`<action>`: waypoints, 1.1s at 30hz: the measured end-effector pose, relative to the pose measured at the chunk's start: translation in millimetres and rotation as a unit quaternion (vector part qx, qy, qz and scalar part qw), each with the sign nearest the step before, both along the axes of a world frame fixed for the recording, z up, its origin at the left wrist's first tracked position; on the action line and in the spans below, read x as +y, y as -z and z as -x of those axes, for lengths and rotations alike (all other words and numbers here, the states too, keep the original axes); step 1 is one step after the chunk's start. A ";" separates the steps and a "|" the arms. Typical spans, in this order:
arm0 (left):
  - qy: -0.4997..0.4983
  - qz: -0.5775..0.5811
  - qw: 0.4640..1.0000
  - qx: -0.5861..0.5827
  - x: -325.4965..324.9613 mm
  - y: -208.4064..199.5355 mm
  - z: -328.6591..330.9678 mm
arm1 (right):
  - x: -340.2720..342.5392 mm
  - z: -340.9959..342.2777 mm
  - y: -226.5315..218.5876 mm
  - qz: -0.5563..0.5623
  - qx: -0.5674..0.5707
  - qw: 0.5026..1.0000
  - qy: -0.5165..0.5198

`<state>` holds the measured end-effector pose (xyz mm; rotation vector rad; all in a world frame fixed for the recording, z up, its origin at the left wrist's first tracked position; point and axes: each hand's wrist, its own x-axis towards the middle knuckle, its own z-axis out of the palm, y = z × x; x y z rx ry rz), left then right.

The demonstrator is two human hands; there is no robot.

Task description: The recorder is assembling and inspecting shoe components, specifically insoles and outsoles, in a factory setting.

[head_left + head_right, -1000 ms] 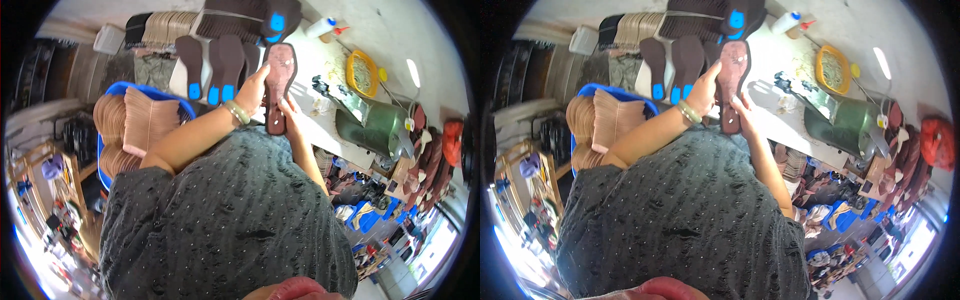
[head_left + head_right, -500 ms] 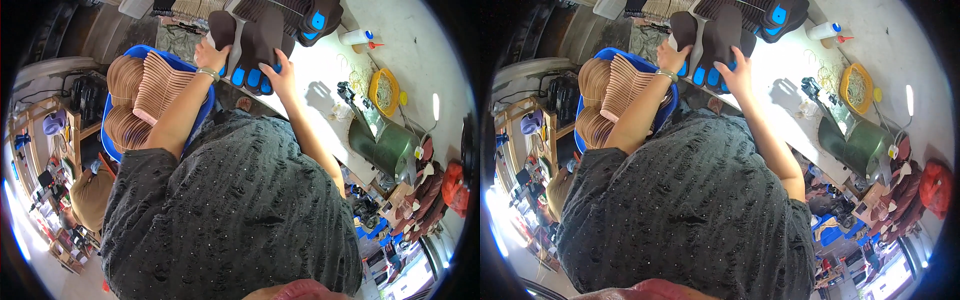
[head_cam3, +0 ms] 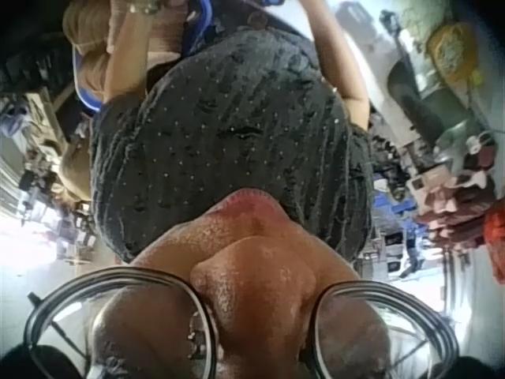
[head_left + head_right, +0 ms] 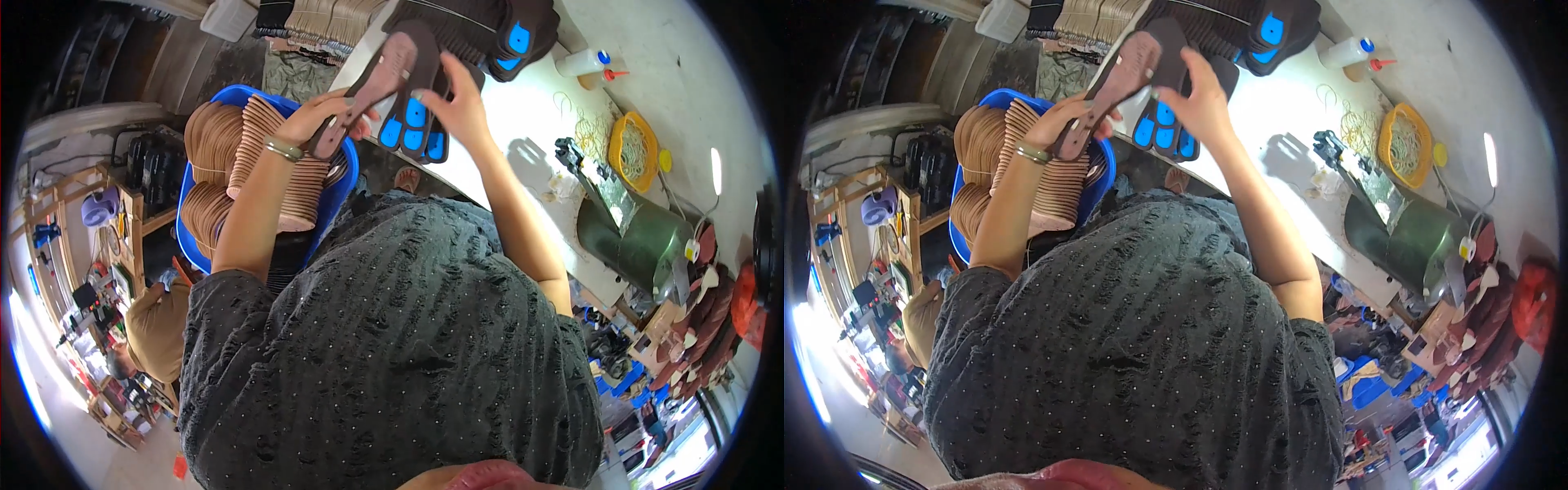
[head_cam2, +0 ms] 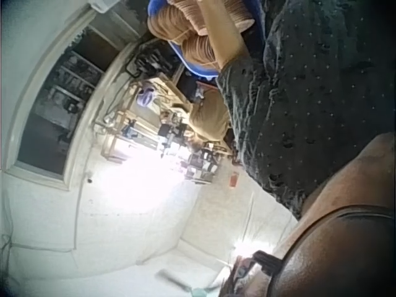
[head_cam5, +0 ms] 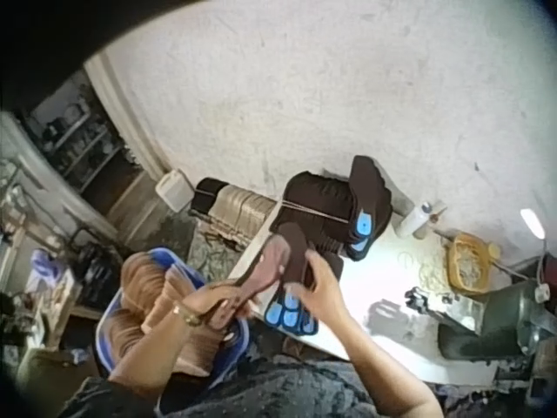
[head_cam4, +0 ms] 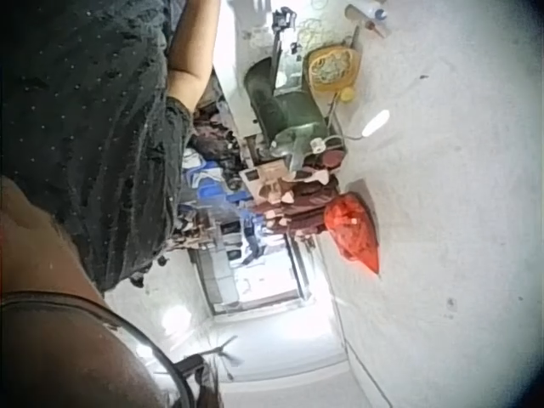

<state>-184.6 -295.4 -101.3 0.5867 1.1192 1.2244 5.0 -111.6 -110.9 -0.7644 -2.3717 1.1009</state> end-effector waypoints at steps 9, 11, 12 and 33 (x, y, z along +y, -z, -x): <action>0.139 -0.039 0.945 -0.294 56.6 -51.4 -44.8 | 36.0 -95.3 -49.7 0.515 0.259 0.817 0.023; 0.024 -0.148 0.890 -0.430 72.4 -34.4 -61.1 | 22.2 -116.7 -48.2 0.515 0.323 0.786 0.118; 0.040 -0.247 0.807 -0.534 89.6 -33.1 -75.9 | 12.8 -125.0 -46.9 0.496 0.335 0.782 0.176; -0.020 -0.011 0.966 -0.257 142.9 -44.4 -231.5 | -31.4 -190.2 -30.7 0.405 0.552 0.601 0.413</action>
